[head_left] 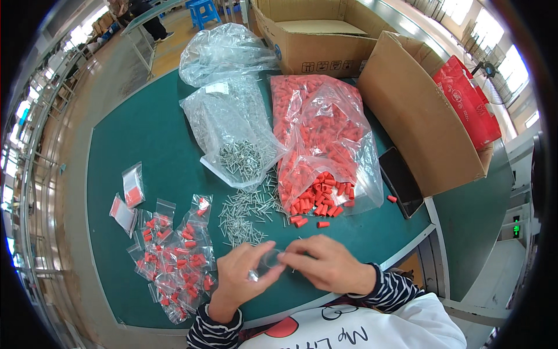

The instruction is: The person packs screws and plastic anchors into small zip bags and seals them by hand. The person then gathers the packed bags and places them into a basket.

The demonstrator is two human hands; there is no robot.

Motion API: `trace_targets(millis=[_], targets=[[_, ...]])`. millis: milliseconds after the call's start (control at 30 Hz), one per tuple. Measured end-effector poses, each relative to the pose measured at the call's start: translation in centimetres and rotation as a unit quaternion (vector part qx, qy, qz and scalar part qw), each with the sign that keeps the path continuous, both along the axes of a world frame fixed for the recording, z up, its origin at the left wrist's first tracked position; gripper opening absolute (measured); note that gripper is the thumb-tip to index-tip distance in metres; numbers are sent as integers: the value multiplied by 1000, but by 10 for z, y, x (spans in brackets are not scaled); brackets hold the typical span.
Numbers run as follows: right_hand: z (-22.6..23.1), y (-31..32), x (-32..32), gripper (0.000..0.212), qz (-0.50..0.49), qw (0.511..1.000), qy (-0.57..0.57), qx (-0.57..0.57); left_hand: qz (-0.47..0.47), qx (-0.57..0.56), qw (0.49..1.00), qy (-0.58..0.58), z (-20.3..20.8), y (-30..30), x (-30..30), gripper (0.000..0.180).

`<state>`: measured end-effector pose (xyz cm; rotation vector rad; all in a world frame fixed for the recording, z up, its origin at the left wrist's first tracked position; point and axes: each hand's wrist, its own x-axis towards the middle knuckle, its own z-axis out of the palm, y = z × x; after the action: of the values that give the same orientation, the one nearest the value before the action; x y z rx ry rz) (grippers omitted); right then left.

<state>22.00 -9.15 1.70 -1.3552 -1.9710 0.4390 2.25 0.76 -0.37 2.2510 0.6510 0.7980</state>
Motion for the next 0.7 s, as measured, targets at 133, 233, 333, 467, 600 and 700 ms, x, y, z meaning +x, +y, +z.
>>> trace_targets(millis=[133,233,333,467,600,700], targets=[[-1,-4,28,29,-135,990,26,25,70,-19,997,-29,6,7,-5,51],[-6,0,38,23,-168,986,-8,13,103,-40,993,-51,7,9,-8,50],[-12,10,30,19,-137,987,-70,41,105,-14,992,-63,7,9,-9,48],[-23,23,21,16,-122,984,-125,16,107,-42,992,-57,7,3,-6,47],[-30,34,21,15,-175,968,-181,17,101,-36,993,-54,7,3,-6,46],[-24,36,14,14,-174,975,-139,6,95,-3,994,-60,9,7,-7,45]])
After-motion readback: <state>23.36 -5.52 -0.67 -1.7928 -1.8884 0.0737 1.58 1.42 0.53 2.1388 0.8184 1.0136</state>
